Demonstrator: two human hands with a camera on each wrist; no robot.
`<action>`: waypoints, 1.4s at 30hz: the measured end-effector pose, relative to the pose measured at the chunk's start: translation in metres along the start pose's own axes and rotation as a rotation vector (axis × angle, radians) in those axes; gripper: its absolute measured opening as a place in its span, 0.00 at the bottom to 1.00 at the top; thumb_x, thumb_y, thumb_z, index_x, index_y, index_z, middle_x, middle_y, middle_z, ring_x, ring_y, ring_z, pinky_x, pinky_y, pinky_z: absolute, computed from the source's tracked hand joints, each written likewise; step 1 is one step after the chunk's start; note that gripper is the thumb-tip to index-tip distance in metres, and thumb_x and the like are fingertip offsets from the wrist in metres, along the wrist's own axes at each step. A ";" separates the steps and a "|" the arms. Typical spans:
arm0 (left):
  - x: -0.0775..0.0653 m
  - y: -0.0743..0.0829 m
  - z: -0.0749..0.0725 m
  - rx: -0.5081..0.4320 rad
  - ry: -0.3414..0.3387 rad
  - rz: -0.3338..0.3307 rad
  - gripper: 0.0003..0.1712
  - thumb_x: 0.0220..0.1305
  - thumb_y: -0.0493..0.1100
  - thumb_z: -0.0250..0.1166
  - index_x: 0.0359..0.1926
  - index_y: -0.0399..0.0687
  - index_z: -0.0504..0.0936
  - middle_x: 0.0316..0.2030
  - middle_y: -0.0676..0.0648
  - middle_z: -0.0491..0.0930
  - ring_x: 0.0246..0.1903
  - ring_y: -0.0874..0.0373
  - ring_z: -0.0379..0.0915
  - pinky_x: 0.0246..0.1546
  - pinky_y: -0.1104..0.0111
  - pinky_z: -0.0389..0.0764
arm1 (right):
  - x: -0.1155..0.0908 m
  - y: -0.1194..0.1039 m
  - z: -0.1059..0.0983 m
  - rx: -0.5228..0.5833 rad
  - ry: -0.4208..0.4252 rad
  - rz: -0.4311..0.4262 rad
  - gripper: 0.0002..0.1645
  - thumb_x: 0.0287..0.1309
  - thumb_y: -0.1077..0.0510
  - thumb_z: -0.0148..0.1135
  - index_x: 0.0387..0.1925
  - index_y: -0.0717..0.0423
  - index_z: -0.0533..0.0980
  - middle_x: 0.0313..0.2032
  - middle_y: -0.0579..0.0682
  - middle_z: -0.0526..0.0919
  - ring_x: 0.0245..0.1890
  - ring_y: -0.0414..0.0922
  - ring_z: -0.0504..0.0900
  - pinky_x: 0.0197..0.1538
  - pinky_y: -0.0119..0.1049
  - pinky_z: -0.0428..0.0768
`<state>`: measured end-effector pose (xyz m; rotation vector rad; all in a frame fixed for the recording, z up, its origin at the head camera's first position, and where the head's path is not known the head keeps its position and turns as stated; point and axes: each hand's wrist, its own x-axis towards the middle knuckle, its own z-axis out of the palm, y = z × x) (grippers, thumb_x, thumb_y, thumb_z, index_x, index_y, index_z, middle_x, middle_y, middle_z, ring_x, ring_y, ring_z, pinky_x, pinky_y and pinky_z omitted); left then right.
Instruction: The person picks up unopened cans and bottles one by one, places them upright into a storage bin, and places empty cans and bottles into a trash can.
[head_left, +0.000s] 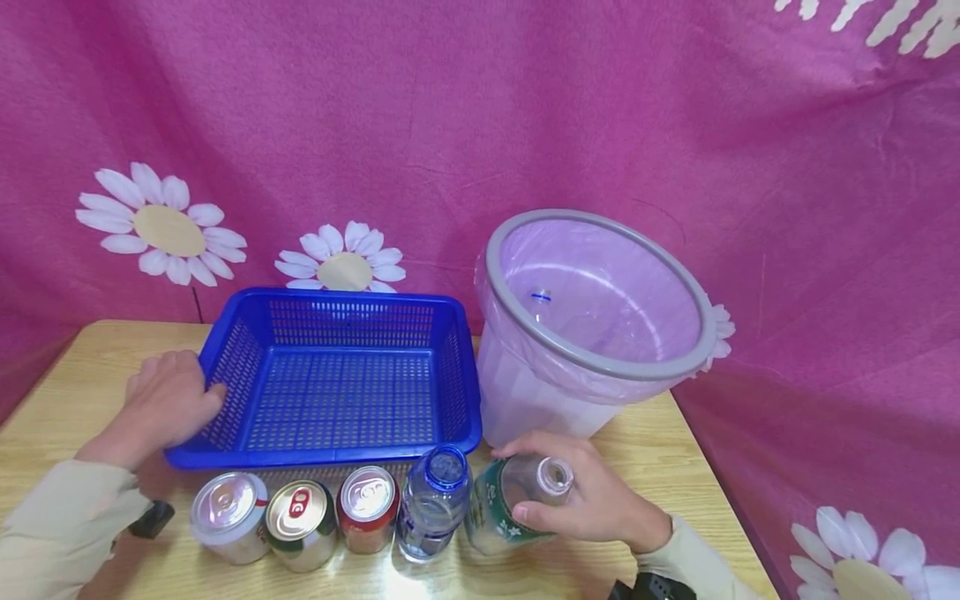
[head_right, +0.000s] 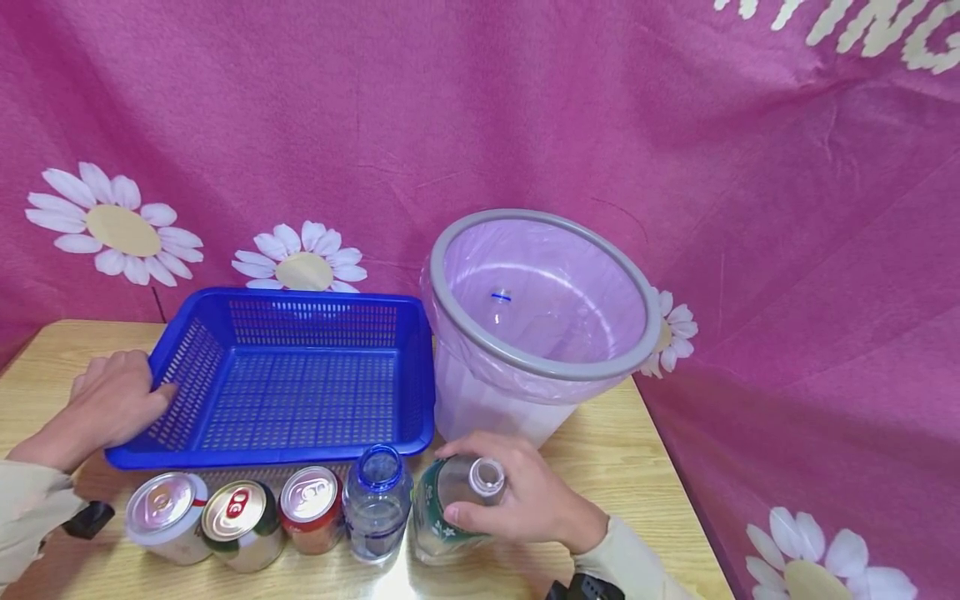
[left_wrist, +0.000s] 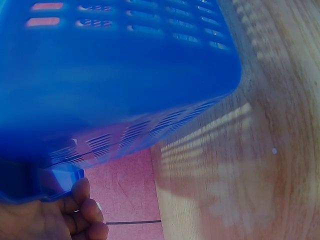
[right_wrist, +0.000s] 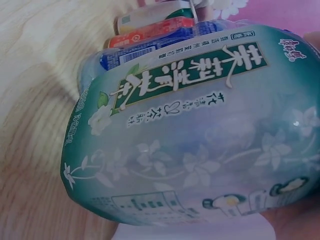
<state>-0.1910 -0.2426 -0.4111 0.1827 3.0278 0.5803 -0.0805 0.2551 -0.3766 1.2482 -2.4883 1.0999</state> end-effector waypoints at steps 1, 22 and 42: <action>0.000 0.000 0.000 0.001 -0.001 0.001 0.25 0.70 0.48 0.54 0.43 0.23 0.68 0.35 0.33 0.67 0.38 0.37 0.61 0.34 0.58 0.60 | 0.001 -0.001 -0.001 -0.004 0.000 -0.007 0.27 0.55 0.48 0.74 0.56 0.51 0.79 0.49 0.48 0.89 0.50 0.41 0.87 0.53 0.33 0.83; 0.000 0.000 -0.001 0.001 0.003 0.001 0.25 0.70 0.49 0.54 0.42 0.23 0.68 0.35 0.32 0.67 0.39 0.36 0.61 0.34 0.57 0.60 | 0.014 -0.022 -0.023 -0.105 0.094 -0.218 0.32 0.59 0.44 0.73 0.56 0.60 0.79 0.50 0.55 0.88 0.52 0.47 0.87 0.64 0.29 0.77; 0.000 0.000 0.000 0.008 0.008 0.005 0.26 0.69 0.48 0.55 0.43 0.21 0.68 0.35 0.31 0.68 0.39 0.35 0.62 0.35 0.56 0.61 | 0.018 -0.034 -0.034 -0.086 0.141 -0.308 0.33 0.58 0.44 0.73 0.54 0.66 0.79 0.50 0.60 0.88 0.54 0.47 0.87 0.65 0.29 0.77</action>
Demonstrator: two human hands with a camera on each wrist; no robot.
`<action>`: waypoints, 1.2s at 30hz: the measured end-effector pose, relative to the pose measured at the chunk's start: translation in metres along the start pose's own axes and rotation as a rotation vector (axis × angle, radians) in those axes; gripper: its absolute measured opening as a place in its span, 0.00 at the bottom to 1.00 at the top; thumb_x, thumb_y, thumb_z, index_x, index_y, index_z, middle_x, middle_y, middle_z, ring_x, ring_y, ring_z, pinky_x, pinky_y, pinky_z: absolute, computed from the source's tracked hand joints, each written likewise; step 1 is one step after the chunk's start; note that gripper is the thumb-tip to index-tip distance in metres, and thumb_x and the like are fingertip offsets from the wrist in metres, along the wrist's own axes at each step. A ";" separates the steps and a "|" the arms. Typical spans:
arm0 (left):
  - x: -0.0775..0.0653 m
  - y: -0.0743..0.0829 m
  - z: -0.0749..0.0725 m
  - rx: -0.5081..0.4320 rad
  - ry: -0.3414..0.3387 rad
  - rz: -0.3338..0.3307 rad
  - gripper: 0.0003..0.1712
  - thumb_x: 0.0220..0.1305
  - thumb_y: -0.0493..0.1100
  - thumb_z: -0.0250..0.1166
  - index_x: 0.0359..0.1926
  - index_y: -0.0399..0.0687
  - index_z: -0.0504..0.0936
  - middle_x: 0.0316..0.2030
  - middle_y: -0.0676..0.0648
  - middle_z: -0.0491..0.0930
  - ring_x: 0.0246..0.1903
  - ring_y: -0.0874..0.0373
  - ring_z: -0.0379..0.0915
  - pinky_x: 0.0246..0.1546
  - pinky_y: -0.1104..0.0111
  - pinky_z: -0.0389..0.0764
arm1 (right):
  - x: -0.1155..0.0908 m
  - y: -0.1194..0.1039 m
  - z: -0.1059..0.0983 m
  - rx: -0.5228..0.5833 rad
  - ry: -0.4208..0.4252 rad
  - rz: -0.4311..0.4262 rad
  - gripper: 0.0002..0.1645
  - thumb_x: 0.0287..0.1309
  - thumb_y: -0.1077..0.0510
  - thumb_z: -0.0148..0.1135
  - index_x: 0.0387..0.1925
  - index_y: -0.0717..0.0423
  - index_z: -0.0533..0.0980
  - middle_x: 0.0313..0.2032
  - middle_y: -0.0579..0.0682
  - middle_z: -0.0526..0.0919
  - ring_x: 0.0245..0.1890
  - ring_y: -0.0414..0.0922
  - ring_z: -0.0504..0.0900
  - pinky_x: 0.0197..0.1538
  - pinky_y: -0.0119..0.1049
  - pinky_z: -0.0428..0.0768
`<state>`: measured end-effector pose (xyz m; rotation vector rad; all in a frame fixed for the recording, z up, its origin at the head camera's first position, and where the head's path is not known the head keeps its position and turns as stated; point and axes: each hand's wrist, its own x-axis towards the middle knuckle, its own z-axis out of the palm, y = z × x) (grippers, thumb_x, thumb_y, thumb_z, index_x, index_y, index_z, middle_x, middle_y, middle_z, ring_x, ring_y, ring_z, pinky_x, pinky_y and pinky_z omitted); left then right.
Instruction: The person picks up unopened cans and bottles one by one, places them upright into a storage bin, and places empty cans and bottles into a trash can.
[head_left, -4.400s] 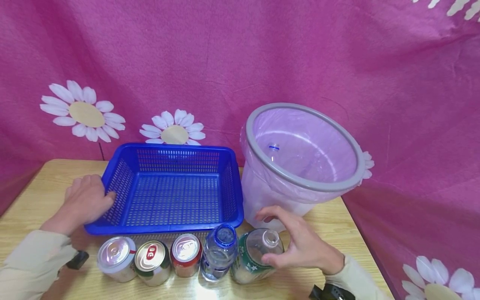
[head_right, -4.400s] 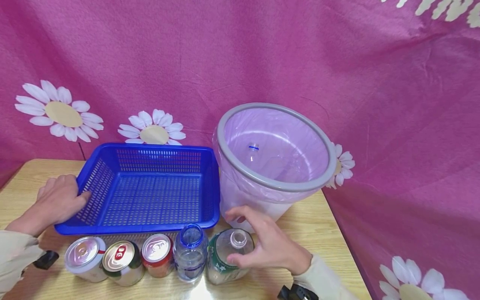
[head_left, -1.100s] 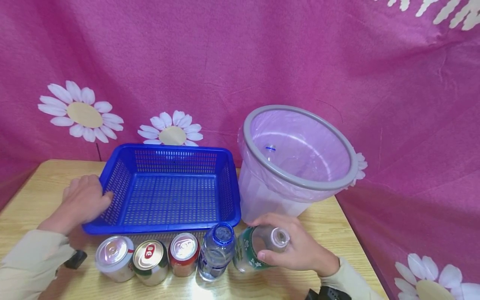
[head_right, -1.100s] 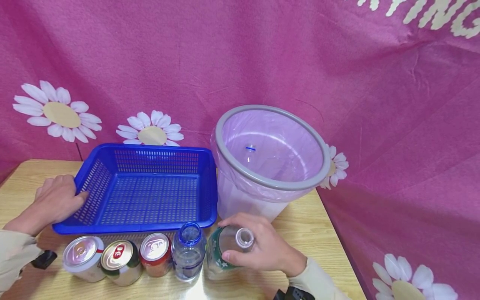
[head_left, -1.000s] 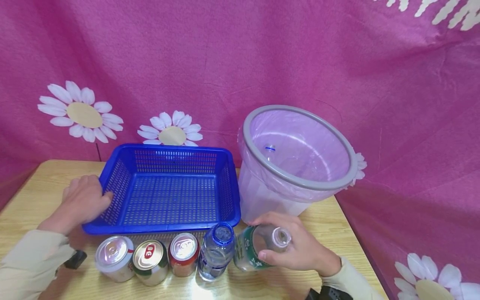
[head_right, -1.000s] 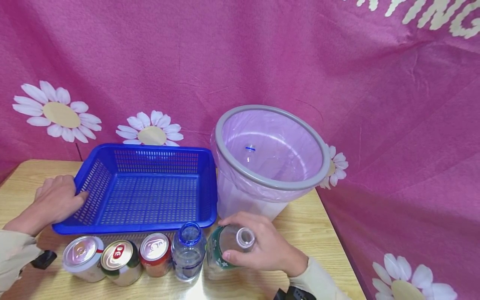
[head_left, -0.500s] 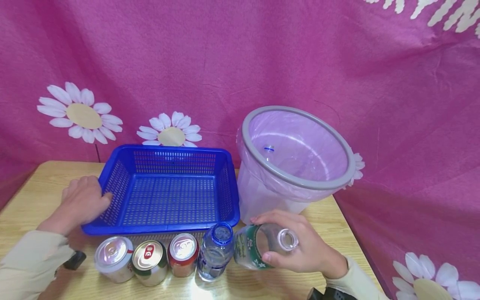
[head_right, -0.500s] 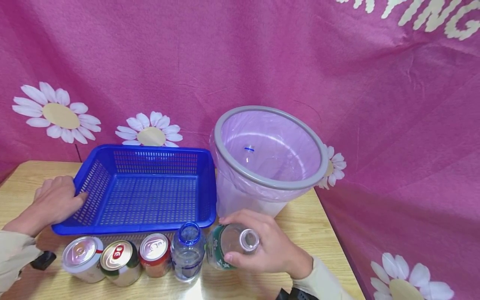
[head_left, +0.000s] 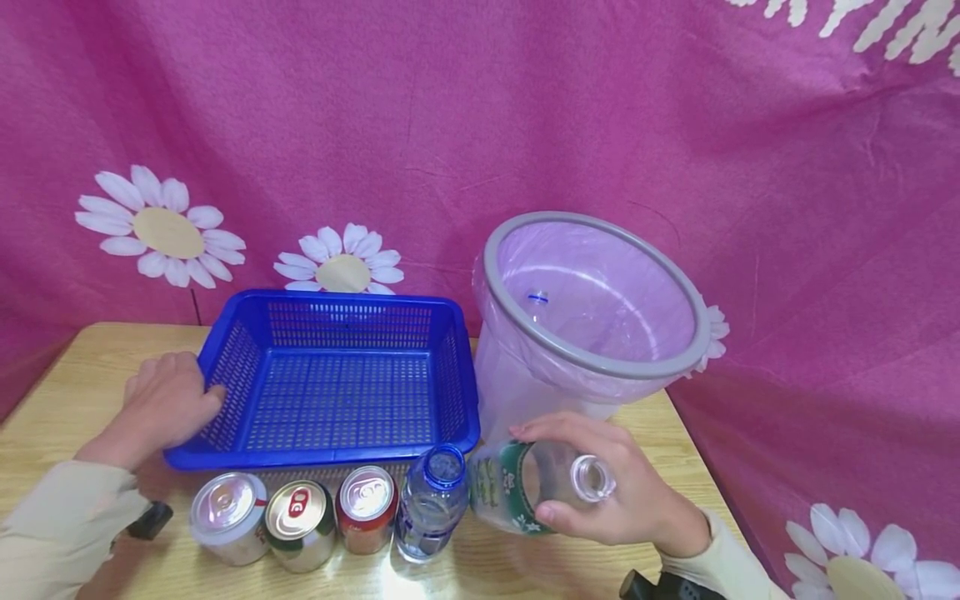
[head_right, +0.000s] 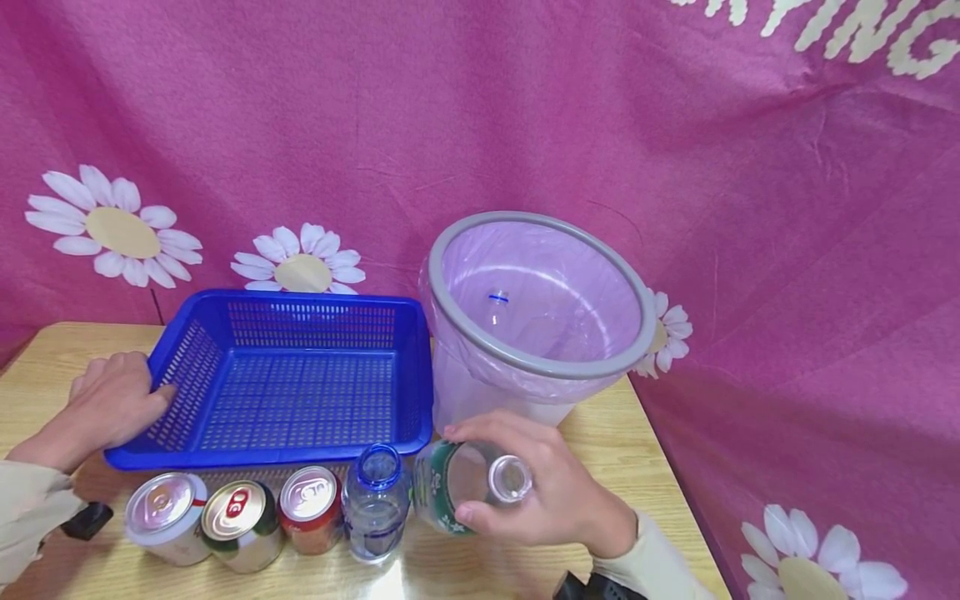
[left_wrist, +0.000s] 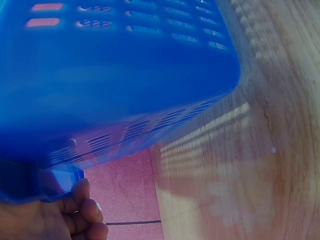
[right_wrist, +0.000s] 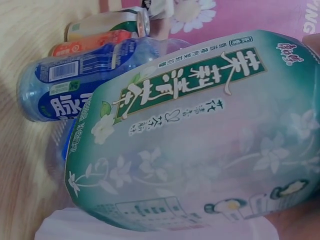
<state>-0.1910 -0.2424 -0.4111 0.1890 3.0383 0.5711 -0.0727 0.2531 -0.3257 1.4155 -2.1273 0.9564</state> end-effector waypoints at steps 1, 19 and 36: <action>0.000 0.000 0.000 0.001 0.002 0.002 0.26 0.69 0.48 0.55 0.43 0.22 0.68 0.35 0.31 0.68 0.39 0.35 0.62 0.35 0.57 0.61 | 0.001 0.000 -0.001 -0.003 0.004 -0.002 0.33 0.58 0.44 0.73 0.54 0.66 0.79 0.50 0.60 0.88 0.54 0.47 0.87 0.65 0.29 0.77; 0.001 0.001 0.000 -0.006 0.005 0.005 0.26 0.69 0.48 0.55 0.43 0.21 0.68 0.36 0.30 0.68 0.40 0.34 0.62 0.34 0.56 0.61 | 0.012 -0.009 -0.015 -0.013 0.039 -0.043 0.34 0.58 0.45 0.73 0.54 0.69 0.79 0.50 0.59 0.88 0.55 0.45 0.86 0.66 0.29 0.77; -0.002 0.001 -0.002 0.000 0.002 0.017 0.26 0.69 0.48 0.55 0.42 0.21 0.68 0.35 0.31 0.67 0.39 0.34 0.62 0.34 0.56 0.61 | 0.030 -0.025 -0.029 -0.009 0.033 -0.149 0.35 0.58 0.46 0.73 0.50 0.75 0.78 0.51 0.63 0.86 0.55 0.50 0.85 0.68 0.32 0.77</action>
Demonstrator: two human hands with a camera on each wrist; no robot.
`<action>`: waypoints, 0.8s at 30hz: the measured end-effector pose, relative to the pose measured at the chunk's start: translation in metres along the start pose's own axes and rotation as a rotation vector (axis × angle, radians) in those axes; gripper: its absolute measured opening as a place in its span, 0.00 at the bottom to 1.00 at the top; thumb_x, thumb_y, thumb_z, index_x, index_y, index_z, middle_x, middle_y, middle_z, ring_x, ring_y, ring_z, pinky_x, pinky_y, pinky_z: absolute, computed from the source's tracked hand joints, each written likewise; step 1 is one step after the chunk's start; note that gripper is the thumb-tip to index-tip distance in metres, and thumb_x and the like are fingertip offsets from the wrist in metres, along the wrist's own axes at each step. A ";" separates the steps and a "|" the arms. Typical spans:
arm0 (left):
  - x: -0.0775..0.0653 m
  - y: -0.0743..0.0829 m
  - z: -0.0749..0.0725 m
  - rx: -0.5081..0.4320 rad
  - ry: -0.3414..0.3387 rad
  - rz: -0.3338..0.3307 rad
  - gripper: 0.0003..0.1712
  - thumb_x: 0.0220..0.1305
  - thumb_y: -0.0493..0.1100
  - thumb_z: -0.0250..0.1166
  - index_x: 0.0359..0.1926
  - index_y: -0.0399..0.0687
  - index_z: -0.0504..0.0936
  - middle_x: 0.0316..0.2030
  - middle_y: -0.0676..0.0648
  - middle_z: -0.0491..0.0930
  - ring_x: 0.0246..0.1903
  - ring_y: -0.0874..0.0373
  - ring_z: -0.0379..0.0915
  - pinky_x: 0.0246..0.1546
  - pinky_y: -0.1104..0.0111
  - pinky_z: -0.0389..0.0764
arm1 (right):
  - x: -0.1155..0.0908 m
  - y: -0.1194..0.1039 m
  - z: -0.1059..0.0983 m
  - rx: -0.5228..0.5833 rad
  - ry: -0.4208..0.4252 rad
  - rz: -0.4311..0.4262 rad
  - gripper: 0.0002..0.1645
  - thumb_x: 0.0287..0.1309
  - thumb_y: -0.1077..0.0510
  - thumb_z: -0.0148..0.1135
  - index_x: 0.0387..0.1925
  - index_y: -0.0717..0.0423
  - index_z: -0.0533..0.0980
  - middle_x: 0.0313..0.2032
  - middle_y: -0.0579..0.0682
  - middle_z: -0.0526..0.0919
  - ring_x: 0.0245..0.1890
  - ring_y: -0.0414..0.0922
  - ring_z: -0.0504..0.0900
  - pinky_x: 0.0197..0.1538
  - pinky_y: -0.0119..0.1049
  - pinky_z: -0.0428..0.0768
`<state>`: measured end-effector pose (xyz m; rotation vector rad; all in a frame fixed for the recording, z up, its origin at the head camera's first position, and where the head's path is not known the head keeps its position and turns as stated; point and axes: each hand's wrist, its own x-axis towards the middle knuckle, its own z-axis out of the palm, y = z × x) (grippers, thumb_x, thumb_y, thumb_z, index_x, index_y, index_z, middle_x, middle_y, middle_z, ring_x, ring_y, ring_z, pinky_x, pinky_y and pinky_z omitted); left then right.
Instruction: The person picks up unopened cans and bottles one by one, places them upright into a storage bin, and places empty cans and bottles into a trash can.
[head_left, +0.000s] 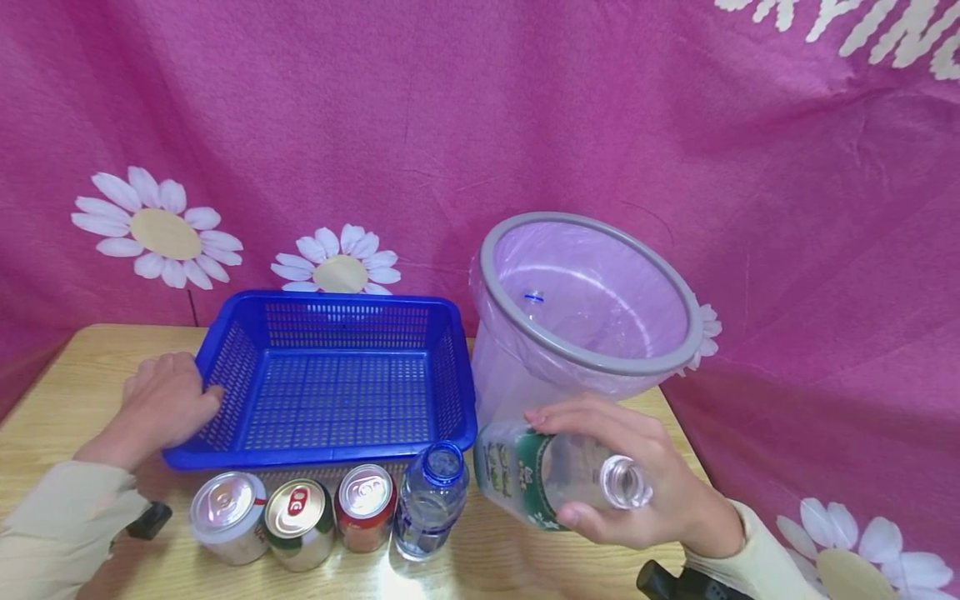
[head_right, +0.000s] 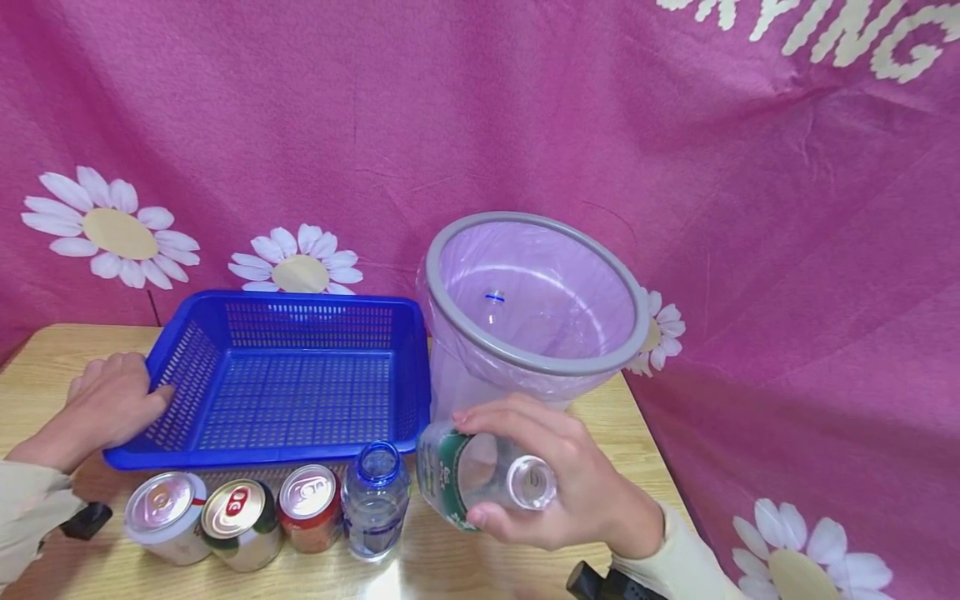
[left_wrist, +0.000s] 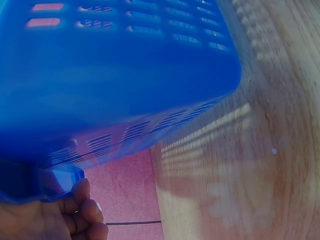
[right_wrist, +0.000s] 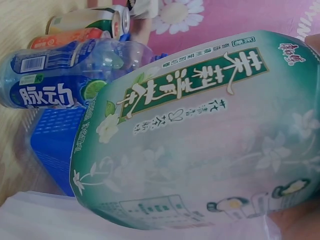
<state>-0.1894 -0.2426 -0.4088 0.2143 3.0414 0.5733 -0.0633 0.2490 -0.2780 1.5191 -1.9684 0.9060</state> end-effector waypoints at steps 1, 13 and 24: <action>0.000 0.000 0.000 0.001 -0.002 0.001 0.26 0.70 0.48 0.55 0.42 0.21 0.68 0.35 0.31 0.67 0.39 0.34 0.62 0.34 0.56 0.61 | 0.001 0.000 -0.001 0.003 0.001 -0.006 0.35 0.58 0.47 0.73 0.50 0.76 0.78 0.51 0.63 0.86 0.55 0.50 0.85 0.68 0.32 0.77; 0.002 -0.004 0.002 0.005 0.009 0.003 0.25 0.68 0.49 0.56 0.40 0.24 0.69 0.33 0.33 0.68 0.38 0.36 0.63 0.32 0.58 0.61 | 0.013 -0.002 -0.004 0.019 0.050 -0.096 0.35 0.57 0.48 0.73 0.47 0.79 0.78 0.50 0.65 0.86 0.54 0.52 0.86 0.66 0.35 0.79; 0.003 -0.004 0.003 -0.010 -0.004 -0.004 0.25 0.69 0.49 0.55 0.42 0.23 0.68 0.34 0.32 0.67 0.39 0.36 0.61 0.34 0.58 0.61 | 0.025 -0.006 -0.006 0.009 0.142 -0.183 0.34 0.59 0.48 0.70 0.45 0.80 0.79 0.48 0.68 0.87 0.53 0.55 0.87 0.65 0.37 0.80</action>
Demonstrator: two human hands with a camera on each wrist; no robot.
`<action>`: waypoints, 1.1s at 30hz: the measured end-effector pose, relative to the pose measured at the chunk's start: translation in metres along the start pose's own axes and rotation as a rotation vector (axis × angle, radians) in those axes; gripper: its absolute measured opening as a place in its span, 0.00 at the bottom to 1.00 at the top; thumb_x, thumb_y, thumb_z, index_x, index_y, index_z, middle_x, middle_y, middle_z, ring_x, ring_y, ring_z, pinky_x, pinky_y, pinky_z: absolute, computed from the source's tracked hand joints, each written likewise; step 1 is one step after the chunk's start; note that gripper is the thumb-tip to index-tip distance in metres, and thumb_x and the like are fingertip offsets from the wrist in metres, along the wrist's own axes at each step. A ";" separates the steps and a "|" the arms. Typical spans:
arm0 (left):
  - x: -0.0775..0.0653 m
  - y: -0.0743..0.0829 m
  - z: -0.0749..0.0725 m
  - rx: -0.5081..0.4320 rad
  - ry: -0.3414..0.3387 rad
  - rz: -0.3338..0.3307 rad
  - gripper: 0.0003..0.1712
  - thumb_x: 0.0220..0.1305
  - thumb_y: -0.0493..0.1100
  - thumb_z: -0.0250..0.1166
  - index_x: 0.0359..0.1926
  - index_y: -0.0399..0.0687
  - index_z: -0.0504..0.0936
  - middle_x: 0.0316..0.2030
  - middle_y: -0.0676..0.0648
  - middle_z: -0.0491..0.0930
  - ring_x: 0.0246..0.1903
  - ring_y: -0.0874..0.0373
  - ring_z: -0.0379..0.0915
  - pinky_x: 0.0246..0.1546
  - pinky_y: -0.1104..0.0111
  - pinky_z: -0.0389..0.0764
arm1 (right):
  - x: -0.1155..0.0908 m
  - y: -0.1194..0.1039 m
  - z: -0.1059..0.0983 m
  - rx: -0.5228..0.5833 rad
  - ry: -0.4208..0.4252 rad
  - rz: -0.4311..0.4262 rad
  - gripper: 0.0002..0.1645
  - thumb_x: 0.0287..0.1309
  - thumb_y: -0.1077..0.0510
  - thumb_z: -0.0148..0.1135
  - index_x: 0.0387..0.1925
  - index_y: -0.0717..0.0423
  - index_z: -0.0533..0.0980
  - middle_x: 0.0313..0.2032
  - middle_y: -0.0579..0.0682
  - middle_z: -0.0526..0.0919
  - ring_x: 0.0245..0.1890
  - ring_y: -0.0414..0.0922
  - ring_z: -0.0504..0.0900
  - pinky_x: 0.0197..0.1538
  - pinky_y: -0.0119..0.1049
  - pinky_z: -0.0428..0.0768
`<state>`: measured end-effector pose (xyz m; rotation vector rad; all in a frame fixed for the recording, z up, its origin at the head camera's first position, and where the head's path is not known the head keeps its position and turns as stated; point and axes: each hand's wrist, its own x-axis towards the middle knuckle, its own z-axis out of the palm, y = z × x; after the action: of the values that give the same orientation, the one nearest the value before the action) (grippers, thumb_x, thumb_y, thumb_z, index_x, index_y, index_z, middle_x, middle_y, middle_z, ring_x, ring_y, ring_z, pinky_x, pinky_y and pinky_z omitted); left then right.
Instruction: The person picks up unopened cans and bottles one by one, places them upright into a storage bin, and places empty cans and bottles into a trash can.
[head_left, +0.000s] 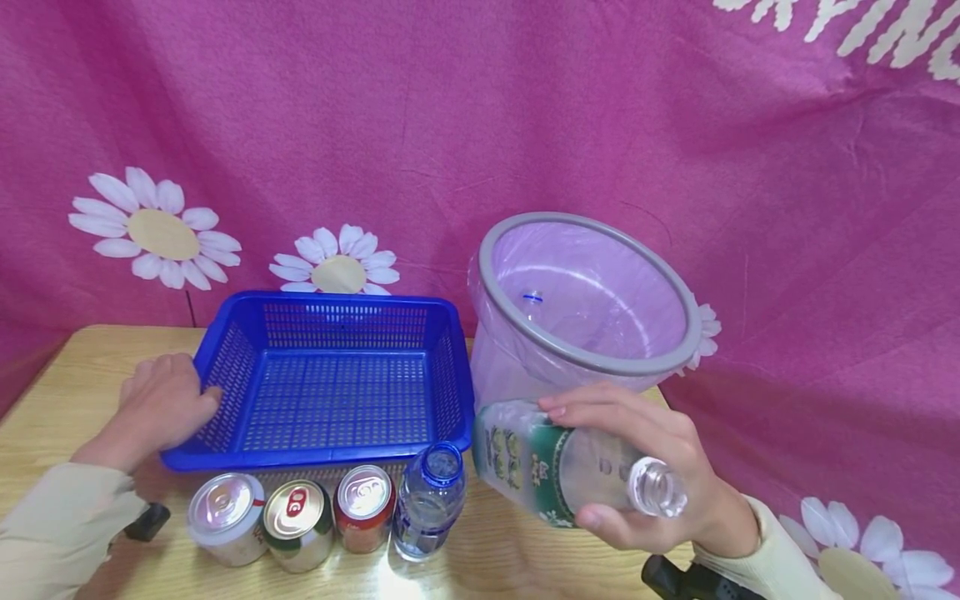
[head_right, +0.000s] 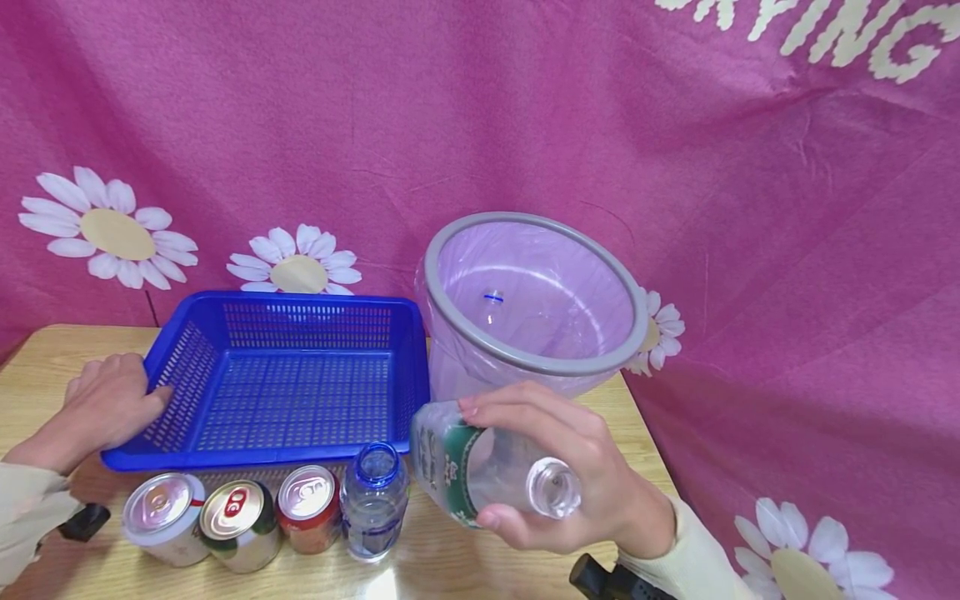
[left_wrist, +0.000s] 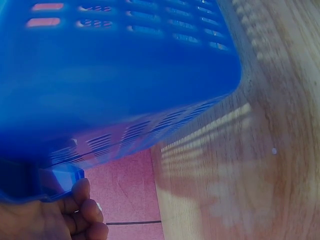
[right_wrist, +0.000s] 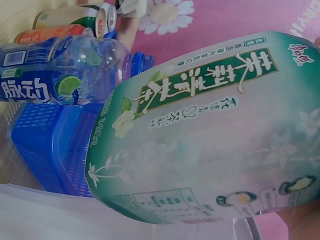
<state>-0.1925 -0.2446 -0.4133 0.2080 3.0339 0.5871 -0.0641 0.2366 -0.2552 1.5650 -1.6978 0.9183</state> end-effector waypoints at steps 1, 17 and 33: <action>0.000 0.000 0.000 -0.002 0.001 0.001 0.25 0.69 0.49 0.55 0.42 0.23 0.68 0.35 0.32 0.67 0.39 0.35 0.62 0.34 0.57 0.61 | 0.001 0.000 0.000 0.000 0.008 -0.003 0.34 0.59 0.47 0.69 0.45 0.80 0.79 0.48 0.68 0.87 0.52 0.55 0.88 0.64 0.37 0.81; -0.003 -0.001 -0.001 -0.003 0.009 0.002 0.26 0.69 0.48 0.55 0.43 0.22 0.68 0.35 0.31 0.68 0.40 0.34 0.62 0.34 0.57 0.61 | 0.011 0.002 0.008 0.037 0.178 -0.067 0.32 0.57 0.49 0.67 0.42 0.80 0.79 0.45 0.70 0.88 0.50 0.56 0.89 0.59 0.39 0.84; 0.000 0.001 0.000 -0.005 0.001 -0.004 0.27 0.70 0.49 0.55 0.44 0.22 0.68 0.36 0.32 0.68 0.40 0.35 0.62 0.35 0.56 0.62 | 0.021 0.000 0.009 0.087 0.251 -0.059 0.31 0.56 0.51 0.67 0.43 0.80 0.78 0.46 0.69 0.88 0.52 0.56 0.88 0.62 0.41 0.83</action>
<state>-0.1920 -0.2439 -0.4128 0.2015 3.0328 0.5944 -0.0657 0.2177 -0.2426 1.4772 -1.4464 1.1210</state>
